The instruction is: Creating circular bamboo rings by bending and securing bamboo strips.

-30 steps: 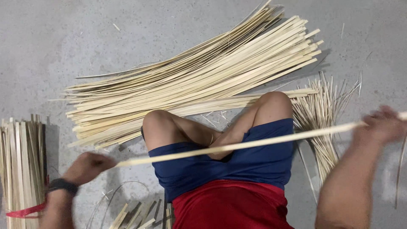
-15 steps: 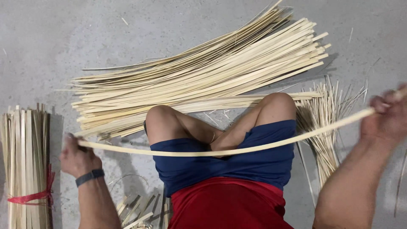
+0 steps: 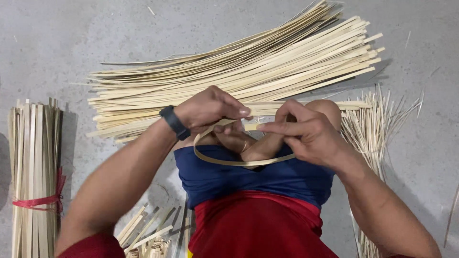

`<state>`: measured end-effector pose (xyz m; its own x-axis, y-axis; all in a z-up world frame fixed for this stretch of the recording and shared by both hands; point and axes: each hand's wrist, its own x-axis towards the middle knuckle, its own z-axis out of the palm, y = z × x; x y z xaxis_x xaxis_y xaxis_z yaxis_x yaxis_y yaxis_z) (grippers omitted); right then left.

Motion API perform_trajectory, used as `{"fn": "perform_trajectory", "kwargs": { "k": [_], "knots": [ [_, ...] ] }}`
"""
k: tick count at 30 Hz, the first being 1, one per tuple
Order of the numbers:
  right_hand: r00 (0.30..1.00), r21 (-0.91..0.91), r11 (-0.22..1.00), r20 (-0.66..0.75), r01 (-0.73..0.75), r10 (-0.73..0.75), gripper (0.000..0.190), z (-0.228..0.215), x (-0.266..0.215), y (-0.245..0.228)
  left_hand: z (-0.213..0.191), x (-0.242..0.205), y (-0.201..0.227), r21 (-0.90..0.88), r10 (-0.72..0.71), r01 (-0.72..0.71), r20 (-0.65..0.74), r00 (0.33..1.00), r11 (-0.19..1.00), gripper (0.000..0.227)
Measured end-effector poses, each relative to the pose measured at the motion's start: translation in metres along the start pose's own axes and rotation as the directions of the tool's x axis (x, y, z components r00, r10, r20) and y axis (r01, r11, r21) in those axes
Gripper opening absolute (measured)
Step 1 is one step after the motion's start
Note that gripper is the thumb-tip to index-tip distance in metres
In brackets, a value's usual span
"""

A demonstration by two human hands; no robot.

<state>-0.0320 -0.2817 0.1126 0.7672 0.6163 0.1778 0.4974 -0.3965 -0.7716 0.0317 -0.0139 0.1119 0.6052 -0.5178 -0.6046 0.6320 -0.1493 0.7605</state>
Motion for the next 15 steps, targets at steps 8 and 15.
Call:
{"fn": "perform_trajectory", "kwargs": {
  "k": [8, 15],
  "knots": [
    [1.0, -0.241, 0.97, -0.001, 0.028, -0.03, 0.055, 0.015, 0.005, -0.008, 0.021, 0.006, 0.007, 0.232, -0.115, 0.085, 0.117, 0.986, 0.969, 0.027],
    [0.968, 0.019, 0.994, -0.232, 0.105, -0.098, 0.028, 0.024, -0.012, 0.012, 0.027, 0.002, 0.008, 0.223, -0.128, 0.105, 0.091, 0.988, 0.969, 0.022]
  ]
}}
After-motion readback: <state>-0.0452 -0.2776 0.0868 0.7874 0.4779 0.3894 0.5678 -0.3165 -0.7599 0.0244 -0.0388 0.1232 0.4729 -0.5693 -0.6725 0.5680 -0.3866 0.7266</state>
